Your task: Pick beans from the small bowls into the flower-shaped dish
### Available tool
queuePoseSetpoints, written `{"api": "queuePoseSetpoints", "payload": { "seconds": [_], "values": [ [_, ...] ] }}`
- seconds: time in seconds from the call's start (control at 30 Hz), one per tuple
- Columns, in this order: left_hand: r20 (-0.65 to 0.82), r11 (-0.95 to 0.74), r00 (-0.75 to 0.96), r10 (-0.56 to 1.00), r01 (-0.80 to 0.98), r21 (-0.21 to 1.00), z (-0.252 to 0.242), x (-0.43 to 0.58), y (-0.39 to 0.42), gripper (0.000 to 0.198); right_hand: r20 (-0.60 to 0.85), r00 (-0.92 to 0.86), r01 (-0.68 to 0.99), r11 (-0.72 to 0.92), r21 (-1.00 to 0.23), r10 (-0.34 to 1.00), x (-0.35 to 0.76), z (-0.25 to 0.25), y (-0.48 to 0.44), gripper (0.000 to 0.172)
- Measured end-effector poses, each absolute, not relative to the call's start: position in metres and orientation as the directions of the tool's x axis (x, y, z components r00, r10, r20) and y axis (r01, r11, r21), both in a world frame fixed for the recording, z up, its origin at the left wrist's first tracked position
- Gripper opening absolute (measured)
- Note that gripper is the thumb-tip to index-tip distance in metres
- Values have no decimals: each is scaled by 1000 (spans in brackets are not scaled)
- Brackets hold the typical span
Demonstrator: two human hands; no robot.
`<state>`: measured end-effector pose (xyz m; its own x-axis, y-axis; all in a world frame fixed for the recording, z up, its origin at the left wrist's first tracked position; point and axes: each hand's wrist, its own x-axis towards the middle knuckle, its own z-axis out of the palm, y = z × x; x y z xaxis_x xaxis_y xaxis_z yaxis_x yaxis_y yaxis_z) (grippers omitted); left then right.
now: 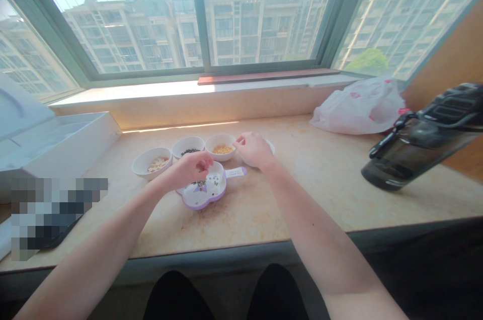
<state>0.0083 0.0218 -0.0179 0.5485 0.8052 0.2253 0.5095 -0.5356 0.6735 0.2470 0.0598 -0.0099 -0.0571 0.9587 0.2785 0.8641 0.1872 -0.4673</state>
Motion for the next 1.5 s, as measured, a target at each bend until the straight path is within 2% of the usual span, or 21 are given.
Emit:
{"api": "queuePoseSetpoints", "payload": {
  "seconds": [0.07, 0.13, 0.3, 0.47, 0.67, 0.8, 0.9, 0.97, 1.07, 1.27, 1.5],
  "values": [
    [189, -433, 526, 829, 391, 812, -17, 8, 22, 15, 282, -72, 850, 207, -484, 957, 246, -9, 59, 23],
    [171, -342, 501, 849, 273, 899, -17, 10, 22, 16, 286, -86, 836, 226, -500, 954, 244, -9, 58, 22],
    [131, -148, 419, 898, 8, 989, -14, 19, 18, 31, 299, -89, 807, 245, -537, 950, 241, -8, 56, 19],
    [75, 67, 393, 917, -337, 939, -5, 21, 14, 38, 351, -73, 787, 270, -555, 933, 239, -7, 55, 16],
    [47, 183, 392, 919, -530, 828, 4, 18, 12, 40, 405, -89, 737, 334, -587, 910, 237, -7, 55, 15],
    [52, 203, 392, 918, -579, 790, 5, 18, 11, 38, 433, -102, 614, 399, -681, 895, 233, -2, 50, 16],
    [53, 184, 361, 931, -590, 786, 4, 19, 12, 38, 395, -244, 348, 460, -817, 886, 229, 4, 43, 23],
    [46, 169, 332, 942, -589, 791, 2, 20, 13, 38, 352, -370, 171, 435, -884, 860, 225, 5, 38, 30],
    [37, 150, 301, 953, -574, 805, 0, 21, 14, 39, 290, -471, 47, 352, -935, 833, 220, 5, 32, 38],
    [5, 139, 265, 964, -522, 841, -2, 23, 14, 35, 237, -477, 17, 278, -960, 846, 208, 2, 25, 40],
    [-47, 164, 258, 965, -453, 876, -9, 25, 14, 35, 295, -400, 154, 381, -911, 867, 204, -8, 28, 35]
  ]
}}
